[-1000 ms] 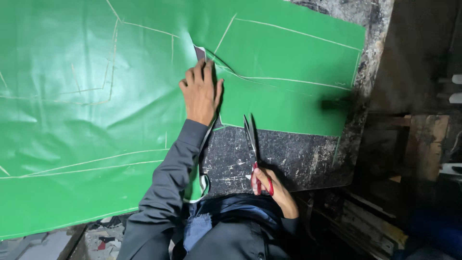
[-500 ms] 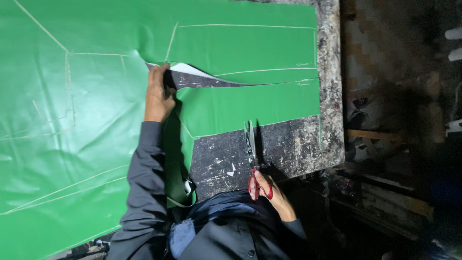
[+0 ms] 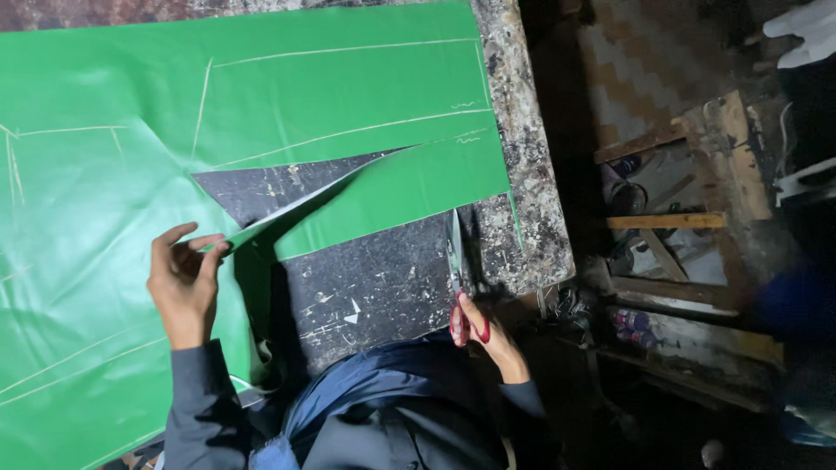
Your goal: The person places a paper pattern on a large green sheet of material and traces its outline with a white marker. They then use scissors to cut the material along the traced lines, separating the patterned piece from the main sheet.
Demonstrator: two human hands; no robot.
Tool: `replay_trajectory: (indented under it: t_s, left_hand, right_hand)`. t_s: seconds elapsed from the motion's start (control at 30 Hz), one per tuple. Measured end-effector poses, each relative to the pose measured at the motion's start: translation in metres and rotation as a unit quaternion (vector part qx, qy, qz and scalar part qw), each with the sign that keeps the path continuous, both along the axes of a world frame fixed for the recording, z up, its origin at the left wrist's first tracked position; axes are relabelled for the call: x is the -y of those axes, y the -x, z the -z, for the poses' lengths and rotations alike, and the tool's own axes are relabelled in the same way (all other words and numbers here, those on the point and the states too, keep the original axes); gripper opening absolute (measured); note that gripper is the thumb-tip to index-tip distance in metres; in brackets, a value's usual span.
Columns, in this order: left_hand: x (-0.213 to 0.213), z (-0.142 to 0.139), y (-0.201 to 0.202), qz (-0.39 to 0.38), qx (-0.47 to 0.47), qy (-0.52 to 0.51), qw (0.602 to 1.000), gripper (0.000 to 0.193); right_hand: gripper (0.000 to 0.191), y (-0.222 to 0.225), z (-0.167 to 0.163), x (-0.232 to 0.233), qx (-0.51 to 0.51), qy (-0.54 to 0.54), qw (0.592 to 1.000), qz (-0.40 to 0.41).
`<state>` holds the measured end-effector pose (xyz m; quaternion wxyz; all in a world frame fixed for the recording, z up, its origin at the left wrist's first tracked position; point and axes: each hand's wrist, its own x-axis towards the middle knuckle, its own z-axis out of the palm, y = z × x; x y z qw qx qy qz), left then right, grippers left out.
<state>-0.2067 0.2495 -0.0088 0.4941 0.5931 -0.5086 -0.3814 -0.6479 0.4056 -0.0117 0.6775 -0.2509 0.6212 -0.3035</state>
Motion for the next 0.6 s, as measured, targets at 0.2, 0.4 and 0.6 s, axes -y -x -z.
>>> replay_trajectory:
  t_s: [0.2,0.4,0.6]
  left_hand:
    - [-0.012,-0.071,-0.017,-0.048,0.184,0.006,0.982,0.040]
    - [0.024,-0.060,0.026,-0.067,0.572,-0.069,0.814,0.053]
    - [0.082,-0.014,0.257,0.077,0.323,0.176,0.927,0.049]
  right_hand:
    - [0.060,0.114,-0.005,0.025,-0.066,0.005,0.998,0.015]
    - [0.054,0.215,0.007,0.074,-0.079,-0.005,0.996,-0.034]
    - [0.058,0.245,0.029,0.122,-0.084,-0.018,0.990,-0.108]
